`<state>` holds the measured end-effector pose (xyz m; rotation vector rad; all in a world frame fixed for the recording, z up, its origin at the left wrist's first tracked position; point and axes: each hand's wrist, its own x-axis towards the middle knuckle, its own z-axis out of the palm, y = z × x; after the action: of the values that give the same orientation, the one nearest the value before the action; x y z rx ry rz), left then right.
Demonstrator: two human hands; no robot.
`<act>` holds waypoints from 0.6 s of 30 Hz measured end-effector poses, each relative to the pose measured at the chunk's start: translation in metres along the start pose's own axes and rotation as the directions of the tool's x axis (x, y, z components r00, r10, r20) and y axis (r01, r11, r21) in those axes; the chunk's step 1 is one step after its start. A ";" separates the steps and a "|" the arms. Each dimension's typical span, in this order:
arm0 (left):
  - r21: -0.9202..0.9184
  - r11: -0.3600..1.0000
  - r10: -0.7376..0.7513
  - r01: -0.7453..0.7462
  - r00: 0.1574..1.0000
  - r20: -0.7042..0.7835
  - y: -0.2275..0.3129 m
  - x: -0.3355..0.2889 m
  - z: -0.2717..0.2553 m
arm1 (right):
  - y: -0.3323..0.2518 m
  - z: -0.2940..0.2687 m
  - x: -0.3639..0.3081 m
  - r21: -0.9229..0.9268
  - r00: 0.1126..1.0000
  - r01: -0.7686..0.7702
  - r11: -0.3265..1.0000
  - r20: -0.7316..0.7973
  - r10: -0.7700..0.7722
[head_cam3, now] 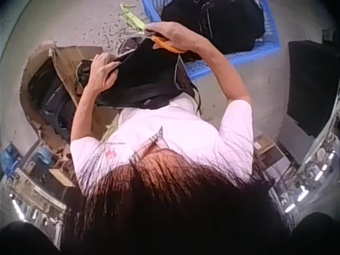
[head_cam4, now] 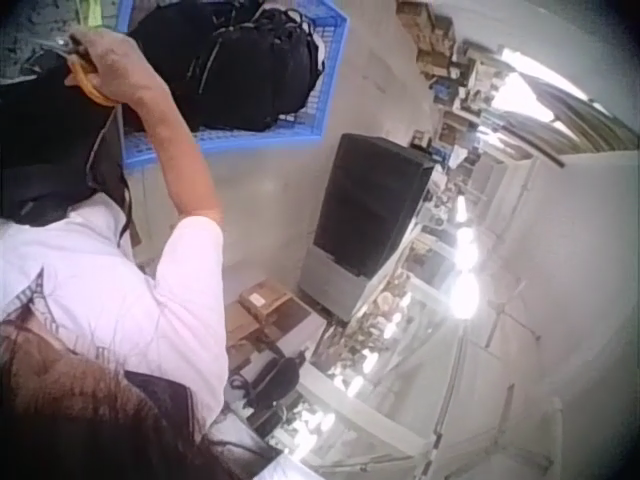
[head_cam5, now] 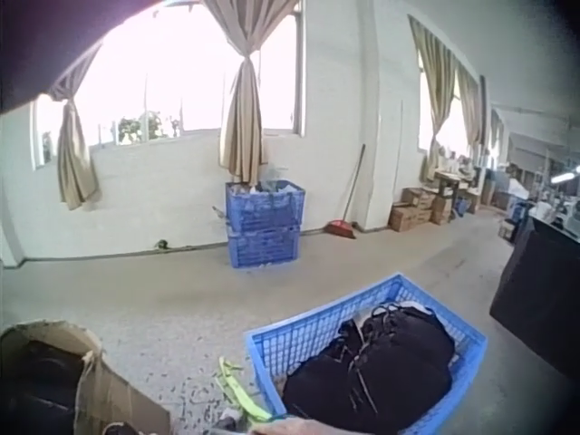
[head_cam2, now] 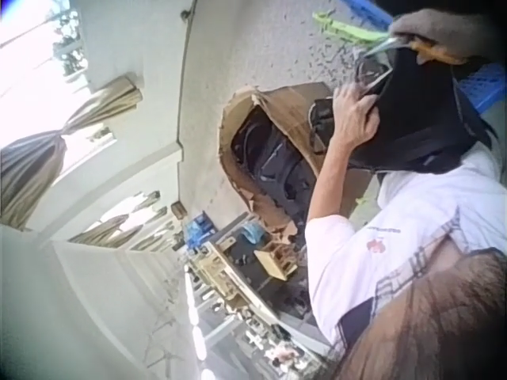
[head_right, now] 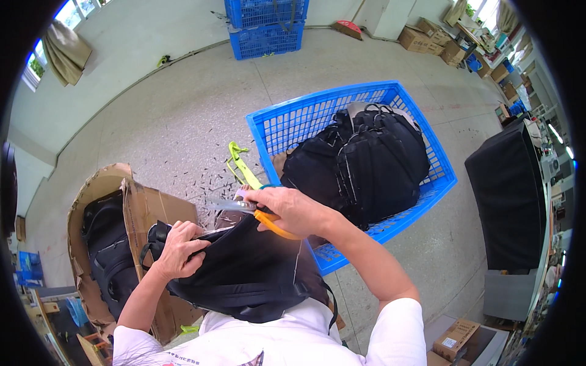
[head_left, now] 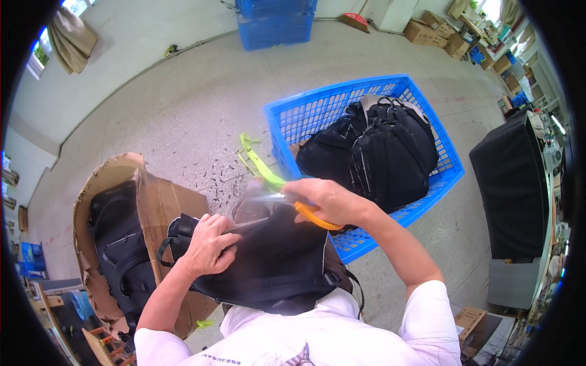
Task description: Cutting and trimming black fabric components using scissors in a factory setting.
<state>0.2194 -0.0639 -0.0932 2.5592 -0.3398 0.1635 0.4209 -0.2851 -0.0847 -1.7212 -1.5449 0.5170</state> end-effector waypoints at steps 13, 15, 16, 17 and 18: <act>0.028 0.996 0.085 -0.083 0.991 -0.099 0.019 -0.010 -0.019 | -0.010 0.018 0.052 0.113 0.957 0.036 0.993 0.281 -0.067; 0.032 0.999 0.046 -0.042 0.991 -0.123 0.016 -0.015 -0.020 | -0.009 0.017 0.049 0.117 0.925 0.020 0.993 0.374 -0.063; 0.009 1.000 0.003 -0.002 0.994 -0.111 0.012 -0.019 -0.019 | -0.007 0.017 0.043 0.090 0.937 -0.014 0.996 0.349 -0.019; -0.015 0.999 -0.041 0.040 0.994 -0.100 0.006 -0.023 -0.016 | -0.005 0.018 0.036 0.064 0.946 -0.048 0.997 0.324 0.025; -0.054 0.993 -0.111 0.106 0.990 -0.090 0.000 -0.028 -0.014 | -0.010 0.023 0.030 -0.091 0.957 -0.035 0.995 0.285 0.060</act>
<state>0.1919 -0.0508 -0.0865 2.5046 -0.1665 0.2294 0.4035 -0.2507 -0.0861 -1.8131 -1.7527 0.7643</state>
